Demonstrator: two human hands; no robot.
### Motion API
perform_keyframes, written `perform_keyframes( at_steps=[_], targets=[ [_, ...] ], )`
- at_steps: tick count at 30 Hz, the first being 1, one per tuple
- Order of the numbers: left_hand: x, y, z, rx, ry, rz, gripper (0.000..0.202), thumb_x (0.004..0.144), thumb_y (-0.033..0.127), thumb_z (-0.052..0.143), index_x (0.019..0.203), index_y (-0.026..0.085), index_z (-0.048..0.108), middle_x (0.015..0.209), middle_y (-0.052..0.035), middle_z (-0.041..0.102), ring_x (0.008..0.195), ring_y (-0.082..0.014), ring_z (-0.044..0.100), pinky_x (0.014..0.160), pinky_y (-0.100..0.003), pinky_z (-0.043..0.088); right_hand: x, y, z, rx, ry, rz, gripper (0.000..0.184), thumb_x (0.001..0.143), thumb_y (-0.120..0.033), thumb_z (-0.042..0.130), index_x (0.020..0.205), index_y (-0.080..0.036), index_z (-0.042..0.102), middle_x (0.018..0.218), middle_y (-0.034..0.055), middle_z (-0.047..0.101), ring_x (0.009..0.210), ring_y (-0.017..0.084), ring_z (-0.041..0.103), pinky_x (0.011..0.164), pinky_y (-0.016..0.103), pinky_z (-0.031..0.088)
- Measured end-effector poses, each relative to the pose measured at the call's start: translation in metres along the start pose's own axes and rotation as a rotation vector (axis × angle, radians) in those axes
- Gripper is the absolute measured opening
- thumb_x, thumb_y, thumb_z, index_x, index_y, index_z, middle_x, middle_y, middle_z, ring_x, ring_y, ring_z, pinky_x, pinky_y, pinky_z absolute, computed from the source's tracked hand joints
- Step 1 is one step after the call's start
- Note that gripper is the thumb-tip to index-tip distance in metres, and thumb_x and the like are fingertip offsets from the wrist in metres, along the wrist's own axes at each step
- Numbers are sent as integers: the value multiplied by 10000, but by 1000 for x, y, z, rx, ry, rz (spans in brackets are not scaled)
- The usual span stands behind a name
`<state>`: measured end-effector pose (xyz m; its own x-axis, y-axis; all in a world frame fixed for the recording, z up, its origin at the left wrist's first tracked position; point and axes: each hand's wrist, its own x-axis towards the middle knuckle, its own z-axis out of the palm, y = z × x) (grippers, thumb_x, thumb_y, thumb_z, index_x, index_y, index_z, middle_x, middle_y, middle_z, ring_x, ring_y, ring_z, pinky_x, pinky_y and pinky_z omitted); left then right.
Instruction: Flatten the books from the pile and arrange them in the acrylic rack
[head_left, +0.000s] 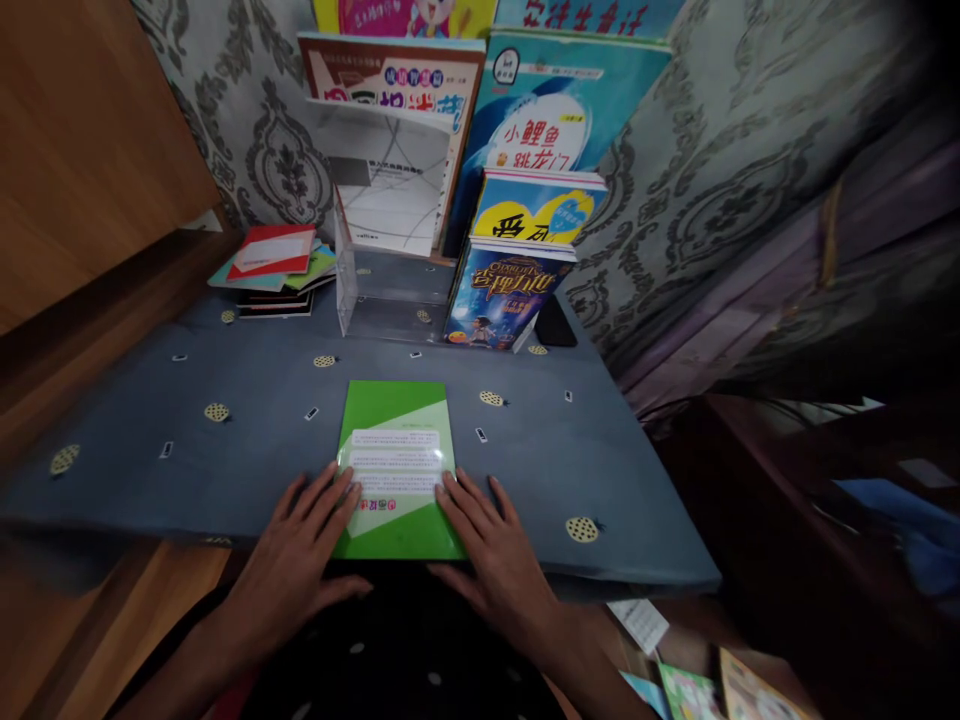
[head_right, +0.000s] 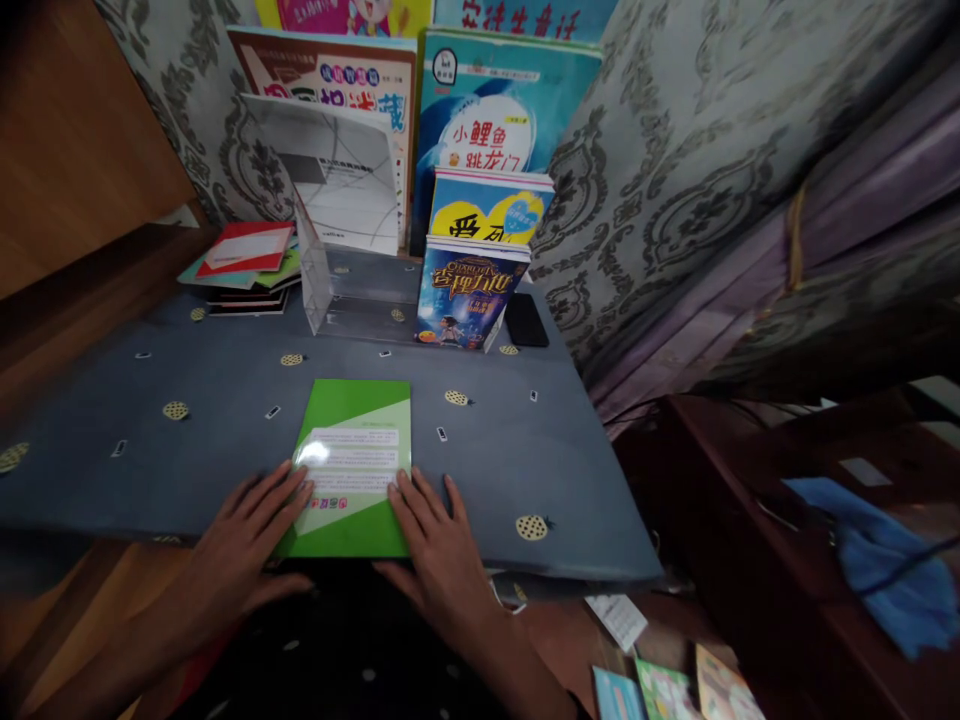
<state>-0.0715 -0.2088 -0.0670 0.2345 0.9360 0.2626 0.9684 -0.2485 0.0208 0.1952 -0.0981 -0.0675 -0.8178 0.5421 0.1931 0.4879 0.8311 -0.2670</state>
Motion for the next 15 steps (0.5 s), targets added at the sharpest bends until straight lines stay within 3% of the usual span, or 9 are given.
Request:
perform_keyframes(
  at_steps=[3,5,7,10,13,15],
  targets=[
    [-12,-3,0,-8,8,65,673,942,473,505,1523,198,306,1496,-124,461,1384,-304,410,1110,-487,349,-16,-1,3,14,3,-21,727,820,-105,561,1503,-240,351,1503,90,457,1417,291,369,1144,598,289],
    [-16,-5,-5,-13,30,139,636,960,328,486,1542,218,255,1480,-89,486,1369,-271,442,1097,-451,387,-23,0,3,37,26,-40,709,791,-71,553,1455,-289,436,1471,59,502,1411,293,381,1129,608,316],
    [-16,-7,-15,-45,31,201,640,967,306,481,1549,252,221,1448,-58,525,1341,-242,483,1089,-428,415,-25,1,-3,117,65,-91,635,809,-95,566,1395,-332,509,1407,32,572,1391,280,416,1116,602,348],
    [-10,-10,-41,-202,73,215,647,967,391,506,1540,343,210,1376,-28,598,1272,-224,556,1071,-435,453,-17,0,-27,406,149,-139,424,887,-206,591,1280,-366,611,1234,8,699,1257,233,573,1093,528,411],
    [5,-13,-67,-464,131,127,518,936,459,546,1439,436,425,1274,-14,670,1175,-252,625,988,-446,522,7,-8,-61,749,209,-51,204,889,-432,638,1051,-354,735,1005,-2,774,991,219,709,1049,475,455],
    [23,-13,-78,-665,220,7,354,926,521,525,1237,406,649,1141,-31,726,1055,-275,673,895,-436,561,31,-14,-79,883,258,47,304,849,-566,629,892,-301,772,870,13,777,851,231,719,1009,475,472]
  ],
)
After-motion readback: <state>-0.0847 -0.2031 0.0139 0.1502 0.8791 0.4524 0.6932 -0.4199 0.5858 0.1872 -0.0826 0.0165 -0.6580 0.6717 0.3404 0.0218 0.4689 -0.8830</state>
